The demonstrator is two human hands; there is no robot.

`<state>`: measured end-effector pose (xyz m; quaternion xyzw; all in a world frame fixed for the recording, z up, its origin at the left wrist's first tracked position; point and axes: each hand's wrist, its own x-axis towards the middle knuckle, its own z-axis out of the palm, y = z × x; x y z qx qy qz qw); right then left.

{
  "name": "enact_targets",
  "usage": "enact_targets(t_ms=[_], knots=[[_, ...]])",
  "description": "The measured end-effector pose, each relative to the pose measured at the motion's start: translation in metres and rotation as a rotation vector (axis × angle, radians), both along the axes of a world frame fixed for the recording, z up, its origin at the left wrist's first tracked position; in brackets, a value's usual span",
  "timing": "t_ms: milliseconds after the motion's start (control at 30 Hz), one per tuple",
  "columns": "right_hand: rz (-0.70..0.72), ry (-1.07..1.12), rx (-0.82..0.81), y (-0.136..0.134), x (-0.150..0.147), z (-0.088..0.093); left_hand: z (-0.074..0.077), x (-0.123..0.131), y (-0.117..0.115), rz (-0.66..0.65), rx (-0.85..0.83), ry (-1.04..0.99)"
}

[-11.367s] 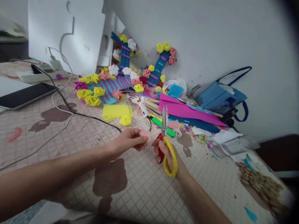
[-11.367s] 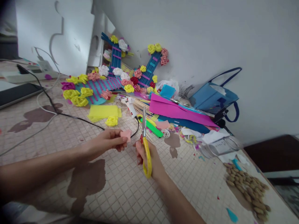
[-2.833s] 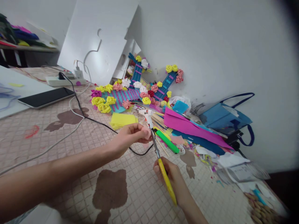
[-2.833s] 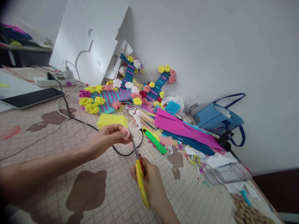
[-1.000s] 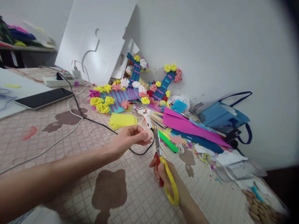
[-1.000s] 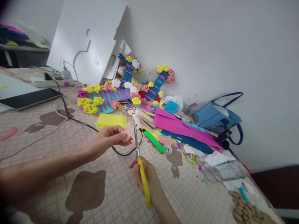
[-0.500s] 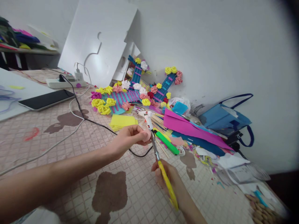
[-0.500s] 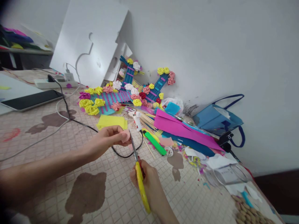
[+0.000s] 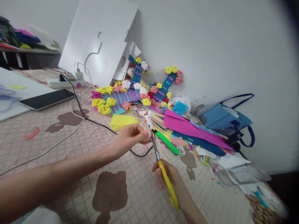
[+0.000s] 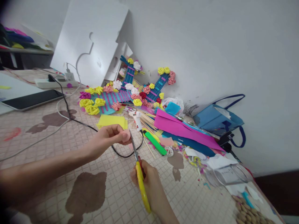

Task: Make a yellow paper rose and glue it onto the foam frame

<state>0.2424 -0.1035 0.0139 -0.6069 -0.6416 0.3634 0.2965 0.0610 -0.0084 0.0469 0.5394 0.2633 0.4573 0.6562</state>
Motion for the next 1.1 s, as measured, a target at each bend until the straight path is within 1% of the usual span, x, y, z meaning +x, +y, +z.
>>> enact_targets(t_ms=[200, 467, 700, 900, 1100], knots=[[-0.022, -0.003, 0.01, 0.0, 0.0, -0.0022, -0.0015, 0.0, 0.0003, 0.01, 0.009, 0.007], [0.009, 0.032, -0.012, -0.0004, -0.0011, -0.0003, -0.003, -0.0001, -0.0001, 0.001, 0.007, -0.018], [0.023, 0.0, 0.019, -0.0004, -0.002, 0.0007, -0.0026, 0.0002, -0.0001, 0.002, 0.009, -0.018], [0.01, -0.009, -0.011, -0.0003, -0.0028, 0.0029, -0.004, 0.0003, 0.0006, 0.001, 0.015, -0.023], [0.012, -0.019, -0.006, 0.0001, -0.0024, 0.0049, -0.0041, 0.0009, 0.0004, 0.012, 0.014, -0.024]])
